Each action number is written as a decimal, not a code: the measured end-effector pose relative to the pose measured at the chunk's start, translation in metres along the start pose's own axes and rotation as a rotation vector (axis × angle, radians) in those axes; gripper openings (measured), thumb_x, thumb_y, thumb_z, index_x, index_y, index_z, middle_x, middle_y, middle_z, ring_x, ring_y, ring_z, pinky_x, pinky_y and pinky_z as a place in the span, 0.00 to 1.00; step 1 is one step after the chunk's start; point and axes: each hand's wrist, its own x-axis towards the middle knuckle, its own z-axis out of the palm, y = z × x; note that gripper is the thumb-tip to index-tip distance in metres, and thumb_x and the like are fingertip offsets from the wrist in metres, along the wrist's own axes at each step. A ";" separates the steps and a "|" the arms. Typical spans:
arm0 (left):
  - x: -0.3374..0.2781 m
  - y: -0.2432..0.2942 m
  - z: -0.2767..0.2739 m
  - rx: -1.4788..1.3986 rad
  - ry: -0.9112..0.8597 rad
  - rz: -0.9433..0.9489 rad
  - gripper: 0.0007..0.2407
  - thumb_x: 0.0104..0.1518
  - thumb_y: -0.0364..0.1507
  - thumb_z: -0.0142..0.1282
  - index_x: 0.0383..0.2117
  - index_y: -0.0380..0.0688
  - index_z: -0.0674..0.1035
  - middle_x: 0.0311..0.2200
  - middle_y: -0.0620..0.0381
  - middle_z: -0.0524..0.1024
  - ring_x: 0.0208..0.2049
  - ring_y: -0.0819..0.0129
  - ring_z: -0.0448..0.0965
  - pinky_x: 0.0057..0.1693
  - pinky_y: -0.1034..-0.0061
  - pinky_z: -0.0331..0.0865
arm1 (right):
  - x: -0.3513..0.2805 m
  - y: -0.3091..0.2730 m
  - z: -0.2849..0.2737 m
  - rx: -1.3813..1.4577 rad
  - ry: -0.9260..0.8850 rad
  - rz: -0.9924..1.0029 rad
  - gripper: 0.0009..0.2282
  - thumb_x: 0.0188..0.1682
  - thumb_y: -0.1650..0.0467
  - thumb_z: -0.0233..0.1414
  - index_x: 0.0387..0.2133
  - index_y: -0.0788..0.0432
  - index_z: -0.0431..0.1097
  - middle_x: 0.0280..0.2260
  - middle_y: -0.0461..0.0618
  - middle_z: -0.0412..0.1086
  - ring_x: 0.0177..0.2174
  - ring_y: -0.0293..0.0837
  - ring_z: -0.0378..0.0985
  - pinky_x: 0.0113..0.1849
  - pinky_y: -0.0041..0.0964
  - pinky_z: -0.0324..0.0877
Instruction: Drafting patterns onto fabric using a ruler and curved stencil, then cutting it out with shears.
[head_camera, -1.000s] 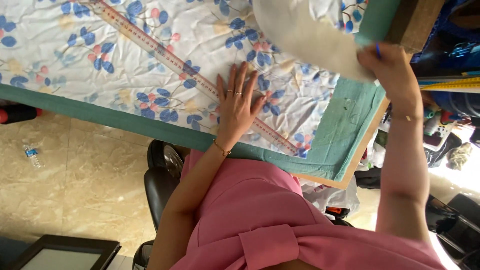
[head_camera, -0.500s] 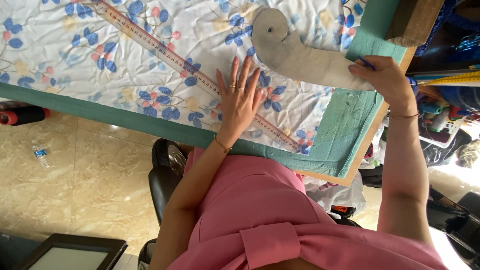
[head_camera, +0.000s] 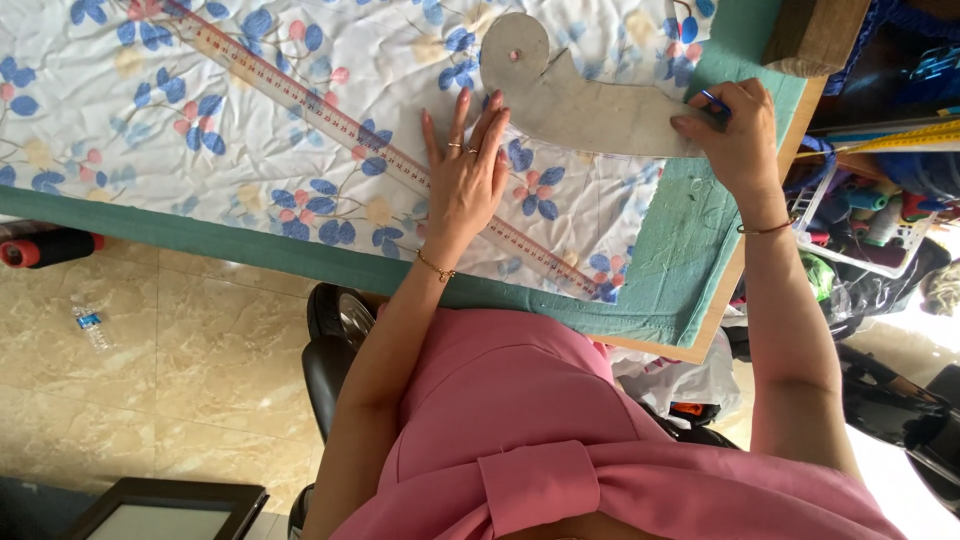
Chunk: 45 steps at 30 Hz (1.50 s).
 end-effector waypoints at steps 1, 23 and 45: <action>0.000 0.000 0.000 -0.013 -0.008 -0.011 0.20 0.67 0.29 0.50 0.66 0.48 0.69 0.72 0.67 0.58 0.76 0.61 0.43 0.76 0.38 0.33 | 0.000 -0.002 0.000 -0.026 0.004 -0.014 0.11 0.47 0.71 0.69 0.39 0.61 0.77 0.39 0.51 0.68 0.43 0.50 0.69 0.47 0.42 0.68; -0.001 -0.001 0.002 -0.013 0.003 -0.015 0.21 0.67 0.31 0.53 0.68 0.60 0.70 0.73 0.69 0.56 0.76 0.59 0.44 0.76 0.39 0.31 | -0.002 0.005 0.007 -0.125 0.023 -0.083 0.12 0.47 0.70 0.70 0.38 0.60 0.75 0.40 0.52 0.67 0.46 0.53 0.65 0.52 0.45 0.64; 0.144 -0.035 0.036 -0.084 -0.247 0.836 0.19 0.50 0.34 0.69 0.47 0.43 0.79 0.34 0.52 0.76 0.40 0.56 0.78 0.49 0.65 0.73 | -0.057 -0.137 0.060 0.110 0.618 0.043 0.14 0.67 0.68 0.40 0.40 0.61 0.74 0.37 0.53 0.63 0.39 0.46 0.66 0.42 0.40 0.65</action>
